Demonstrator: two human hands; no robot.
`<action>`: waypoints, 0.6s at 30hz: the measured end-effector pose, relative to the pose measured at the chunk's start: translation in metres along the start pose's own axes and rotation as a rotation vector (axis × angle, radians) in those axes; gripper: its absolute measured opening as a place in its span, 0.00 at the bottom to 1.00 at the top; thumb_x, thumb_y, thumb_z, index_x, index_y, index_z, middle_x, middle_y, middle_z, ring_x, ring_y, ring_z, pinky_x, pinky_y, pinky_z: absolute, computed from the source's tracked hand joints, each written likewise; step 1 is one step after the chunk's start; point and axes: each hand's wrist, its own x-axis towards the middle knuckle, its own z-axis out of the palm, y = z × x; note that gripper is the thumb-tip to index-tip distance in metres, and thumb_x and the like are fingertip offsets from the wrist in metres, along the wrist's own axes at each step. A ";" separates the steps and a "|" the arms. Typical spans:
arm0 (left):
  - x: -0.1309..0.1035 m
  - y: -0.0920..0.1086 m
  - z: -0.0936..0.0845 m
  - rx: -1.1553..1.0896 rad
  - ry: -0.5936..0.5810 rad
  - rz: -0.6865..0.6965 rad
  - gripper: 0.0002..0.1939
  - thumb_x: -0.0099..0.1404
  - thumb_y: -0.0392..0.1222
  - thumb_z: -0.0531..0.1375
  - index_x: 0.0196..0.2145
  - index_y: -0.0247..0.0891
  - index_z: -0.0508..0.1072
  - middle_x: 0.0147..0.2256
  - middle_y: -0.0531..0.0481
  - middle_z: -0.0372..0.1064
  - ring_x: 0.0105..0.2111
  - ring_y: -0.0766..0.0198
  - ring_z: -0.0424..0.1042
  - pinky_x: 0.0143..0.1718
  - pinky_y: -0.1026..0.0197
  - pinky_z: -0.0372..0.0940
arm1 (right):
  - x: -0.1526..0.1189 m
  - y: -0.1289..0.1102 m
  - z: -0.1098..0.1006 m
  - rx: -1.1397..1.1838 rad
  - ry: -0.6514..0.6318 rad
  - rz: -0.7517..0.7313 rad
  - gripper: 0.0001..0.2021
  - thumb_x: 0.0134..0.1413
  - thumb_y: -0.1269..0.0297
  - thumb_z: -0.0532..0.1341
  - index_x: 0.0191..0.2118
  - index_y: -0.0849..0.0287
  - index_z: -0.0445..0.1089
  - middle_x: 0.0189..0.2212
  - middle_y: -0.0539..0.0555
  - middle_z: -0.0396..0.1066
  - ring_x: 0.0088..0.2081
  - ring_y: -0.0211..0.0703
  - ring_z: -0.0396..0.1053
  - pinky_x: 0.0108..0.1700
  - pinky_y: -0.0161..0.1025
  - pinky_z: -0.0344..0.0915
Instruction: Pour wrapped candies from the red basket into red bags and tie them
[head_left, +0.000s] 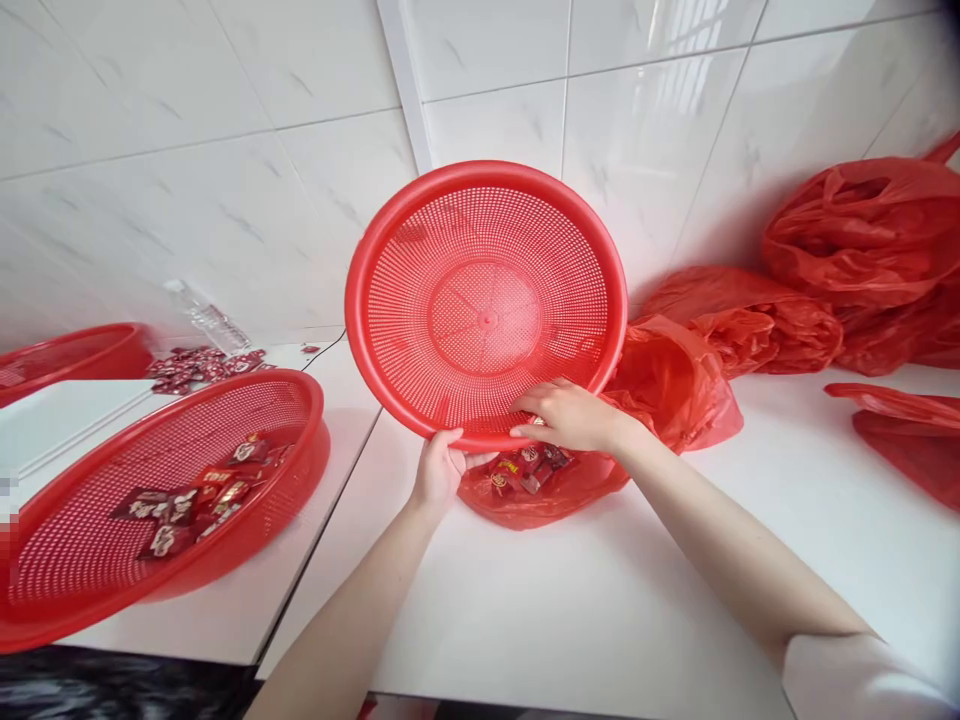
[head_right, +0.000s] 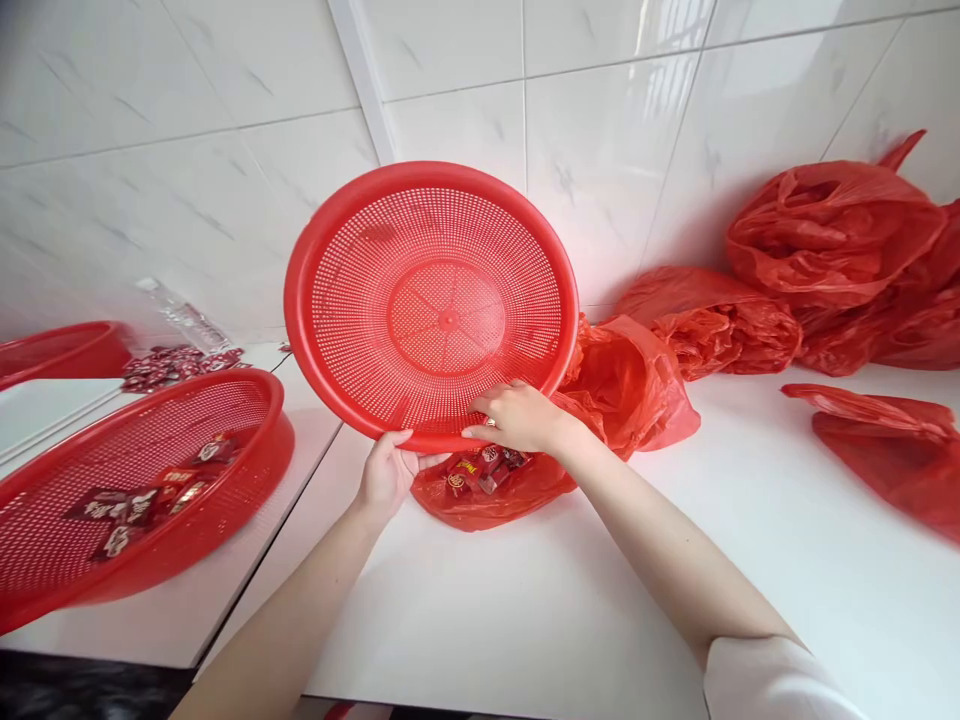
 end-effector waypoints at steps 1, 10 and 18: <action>0.001 0.001 -0.002 -0.016 0.005 -0.007 0.13 0.56 0.37 0.57 0.42 0.37 0.69 0.43 0.45 0.72 0.45 0.52 0.72 0.43 0.45 0.71 | 0.001 -0.001 -0.002 -0.006 0.045 -0.018 0.17 0.64 0.54 0.50 0.42 0.60 0.71 0.38 0.58 0.72 0.40 0.46 0.69 0.45 0.42 0.59; 0.005 0.002 -0.005 -0.038 0.005 -0.056 0.11 0.57 0.38 0.55 0.38 0.33 0.70 0.42 0.41 0.73 0.46 0.51 0.72 0.44 0.46 0.70 | -0.006 -0.010 -0.011 0.299 0.305 0.035 0.17 0.62 0.50 0.52 0.36 0.58 0.70 0.23 0.50 0.69 0.23 0.35 0.63 0.32 0.33 0.57; 0.013 0.007 -0.012 -0.067 0.070 0.050 0.09 0.57 0.37 0.56 0.37 0.35 0.69 0.42 0.44 0.73 0.43 0.54 0.73 0.45 0.47 0.69 | -0.003 -0.019 -0.011 0.163 0.053 0.053 0.24 0.64 0.49 0.45 0.27 0.59 0.66 0.20 0.51 0.65 0.21 0.35 0.59 0.28 0.34 0.51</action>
